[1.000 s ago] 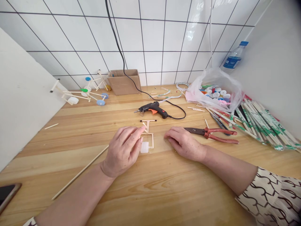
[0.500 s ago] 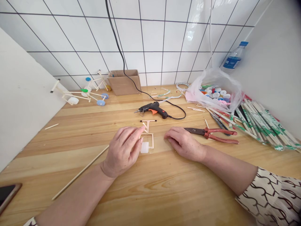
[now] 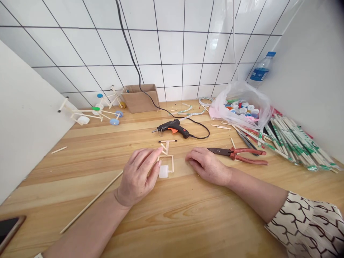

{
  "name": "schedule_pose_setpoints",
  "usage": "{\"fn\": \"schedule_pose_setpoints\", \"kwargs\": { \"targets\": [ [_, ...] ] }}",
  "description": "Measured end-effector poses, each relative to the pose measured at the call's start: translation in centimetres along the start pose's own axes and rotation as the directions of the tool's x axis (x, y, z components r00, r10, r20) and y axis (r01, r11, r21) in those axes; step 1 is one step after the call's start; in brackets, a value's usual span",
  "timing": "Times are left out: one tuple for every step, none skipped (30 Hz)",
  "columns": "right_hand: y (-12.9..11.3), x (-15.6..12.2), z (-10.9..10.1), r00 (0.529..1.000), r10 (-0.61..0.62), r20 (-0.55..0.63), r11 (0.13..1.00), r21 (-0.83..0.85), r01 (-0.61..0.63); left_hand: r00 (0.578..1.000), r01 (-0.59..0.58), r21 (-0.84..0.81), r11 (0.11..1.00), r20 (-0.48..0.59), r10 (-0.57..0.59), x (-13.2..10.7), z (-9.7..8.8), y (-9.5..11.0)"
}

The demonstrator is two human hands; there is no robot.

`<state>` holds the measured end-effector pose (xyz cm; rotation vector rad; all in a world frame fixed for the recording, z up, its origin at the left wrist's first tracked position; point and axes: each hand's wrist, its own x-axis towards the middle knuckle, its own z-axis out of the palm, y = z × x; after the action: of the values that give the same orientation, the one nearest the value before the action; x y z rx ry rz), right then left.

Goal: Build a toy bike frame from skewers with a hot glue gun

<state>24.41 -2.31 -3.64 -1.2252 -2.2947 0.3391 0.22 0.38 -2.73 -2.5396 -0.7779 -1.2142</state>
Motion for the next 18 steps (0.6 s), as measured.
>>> {"fn": "schedule_pose_setpoints", "kwargs": {
  "targets": [
    [-0.1, 0.0, 0.0, 1.0, 0.014, -0.006, 1.0, 0.014, -0.014, 1.0, 0.004, 0.0, 1.0, 0.002, -0.004, 0.0, 0.0, 0.0],
    [-0.1, 0.1, -0.1, 0.999, 0.031, -0.013, 0.999, 0.036, -0.031, 1.0, 0.008, 0.0, 1.0, 0.003, -0.008, 0.1, -0.1, 0.0],
    [-0.2, 0.3, -0.2, 0.998, 0.052, -0.02, 0.997, 0.063, -0.05, 1.0, 0.01, 0.002, 1.0, 0.0, -0.01, 0.1, -0.1, 0.0],
    [-0.2, 0.6, -0.3, 0.997, 0.071, -0.028, 0.994, 0.089, -0.068, 1.0, 0.008, 0.004, 1.0, -0.004, -0.008, 0.1, -0.1, 0.0],
    [-0.3, 0.9, -0.4, 0.996, 0.085, -0.033, 0.991, 0.111, -0.081, 1.0, 0.007, 0.001, 1.0, -0.009, -0.007, 0.1, -0.2, 0.0],
    [-0.3, 1.4, -0.5, 0.995, 0.093, -0.037, 0.989, 0.123, -0.087, 1.0, 0.007, -0.005, 1.0, -0.011, -0.007, 0.1, -0.2, -0.1],
    [-0.4, 2.0, -0.5, 0.995, 0.092, -0.038, 0.988, 0.126, -0.086, 1.0, 0.008, -0.013, 1.0, -0.01, -0.008, 0.1, -0.2, -0.1],
    [-0.4, 2.8, -0.6, 0.996, 0.084, -0.041, 0.989, 0.128, -0.078, 1.0, 0.008, -0.019, 1.0, -0.004, -0.009, 0.0, -0.2, -0.1],
    [-0.5, 3.6, -0.6, 0.996, 0.072, -0.044, 0.989, 0.134, -0.065, 1.0, 0.007, -0.018, 1.0, 0.001, -0.007, 0.0, -0.2, -0.1],
    [-0.5, 4.5, -0.6, 0.997, 0.058, -0.046, 0.987, 0.151, -0.051, 1.0, 0.006, -0.013, 1.0, 0.005, -0.006, 0.0, -0.2, -0.1],
    [-0.6, 5.4, -0.6, 0.998, 0.05, -0.049, 0.983, 0.18, -0.041, 1.0, 0.002, -0.006, 1.0, 0.012, -0.002, 0.0, -0.2, -0.2],
    [-0.7, 6.2, -0.6, 0.997, 0.052, -0.051, 0.977, 0.212, -0.04, 1.0, -0.002, 0.002, 1.0, 0.017, 0.002, 0.0, -0.2, -0.2],
    [-0.9, 7.0, -0.6, 0.997, 0.062, -0.046, 0.968, 0.246, -0.049, 1.0, -0.006, 0.009, 1.0, 0.022, 0.006, 0.0, -0.3, -0.2],
    [-1.0, 7.6, -0.5, 0.997, 0.067, -0.038, 0.959, 0.277, -0.054, 1.0, -0.01, 0.014, 1.0, 0.027, 0.01, 0.0, -0.3, -0.2],
    [-1.1, 8.1, -0.5, 0.998, 0.064, -0.029, 0.952, 0.303, -0.052, 0.999, -0.012, 0.017, 1.0, 0.032, 0.011, 0.0, -0.3, -0.2],
    [-1.2, 8.5, -0.6, 0.999, 0.048, -0.018, 0.946, 0.323, -0.04, 0.999, -0.011, 0.018, 1.0, 0.036, 0.011, 0.0, -0.4, -0.2],
    [-1.3, 8.7, -0.6, 1.0, 0.02, -0.008, 0.941, 0.337, -0.016, 0.999, -0.01, 0.018, 1.0, 0.042, 0.009, 0.0, -0.4, -0.2],
    [-1.4, 8.8, -0.6, 1.0, -0.014, -0.003, 0.939, 0.344, 0.014, 0.999, -0.008, 0.017, 1.0, 0.047, 0.007, 0.0, -0.4, -0.2]
  ]
}}
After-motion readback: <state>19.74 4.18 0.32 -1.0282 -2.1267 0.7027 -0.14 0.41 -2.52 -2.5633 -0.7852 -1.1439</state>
